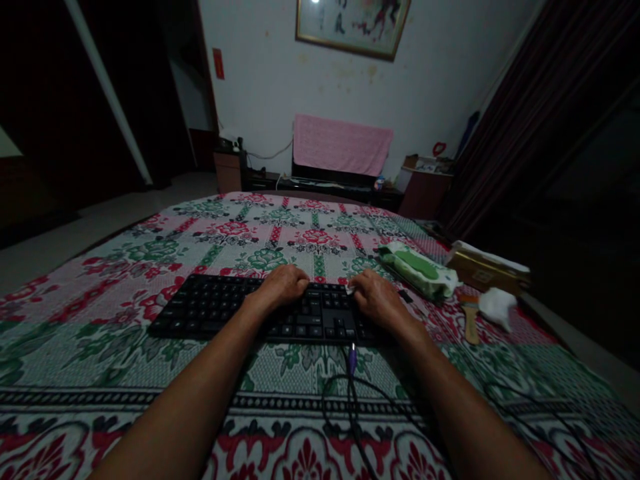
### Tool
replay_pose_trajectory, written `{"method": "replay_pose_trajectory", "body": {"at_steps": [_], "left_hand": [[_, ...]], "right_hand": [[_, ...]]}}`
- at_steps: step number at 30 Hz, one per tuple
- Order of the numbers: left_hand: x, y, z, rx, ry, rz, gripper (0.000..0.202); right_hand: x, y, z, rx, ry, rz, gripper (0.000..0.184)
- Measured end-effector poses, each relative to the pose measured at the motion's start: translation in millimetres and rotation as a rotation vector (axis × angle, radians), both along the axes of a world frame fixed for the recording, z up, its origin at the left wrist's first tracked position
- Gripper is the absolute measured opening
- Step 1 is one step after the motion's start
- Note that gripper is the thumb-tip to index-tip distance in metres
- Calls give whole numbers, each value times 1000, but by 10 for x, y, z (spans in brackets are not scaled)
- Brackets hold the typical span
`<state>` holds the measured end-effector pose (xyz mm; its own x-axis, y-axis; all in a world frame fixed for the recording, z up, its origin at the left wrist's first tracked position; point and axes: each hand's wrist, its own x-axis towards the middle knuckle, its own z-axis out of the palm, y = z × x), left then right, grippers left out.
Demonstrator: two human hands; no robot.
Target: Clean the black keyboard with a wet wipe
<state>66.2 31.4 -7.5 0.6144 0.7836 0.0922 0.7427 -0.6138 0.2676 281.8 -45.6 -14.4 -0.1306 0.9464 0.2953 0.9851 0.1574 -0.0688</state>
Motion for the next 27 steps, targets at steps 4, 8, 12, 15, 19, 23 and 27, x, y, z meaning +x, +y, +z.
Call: {"method": "replay_pose_trajectory", "body": {"at_steps": [4, 8, 12, 15, 19, 23, 27], "left_hand": [[0, -4, 2, -3, -14, -16, 31], [10, -2, 1, -33, -30, -3, 30], [5, 1, 9, -54, -41, 22, 28], [-4, -9, 24, -48, -42, 10, 28], [-1, -24, 36, -41, -41, 15, 28], [8, -23, 35, -47, -37, 29, 28], [8, -16, 33, -55, -37, 27, 29]], "right_hand": [[-42, 7, 2, 74, 38, 36, 23], [-63, 13, -36, 67, 33, 97, 26], [0, 14, -53, 61, 35, 87, 24], [23, 21, -46, 99, 56, 70, 24], [-41, 34, -58, 126, 49, 95, 26], [-106, 26, -76, 94, -8, 106, 26], [-109, 1, -52, 87, -2, 91, 22]]}}
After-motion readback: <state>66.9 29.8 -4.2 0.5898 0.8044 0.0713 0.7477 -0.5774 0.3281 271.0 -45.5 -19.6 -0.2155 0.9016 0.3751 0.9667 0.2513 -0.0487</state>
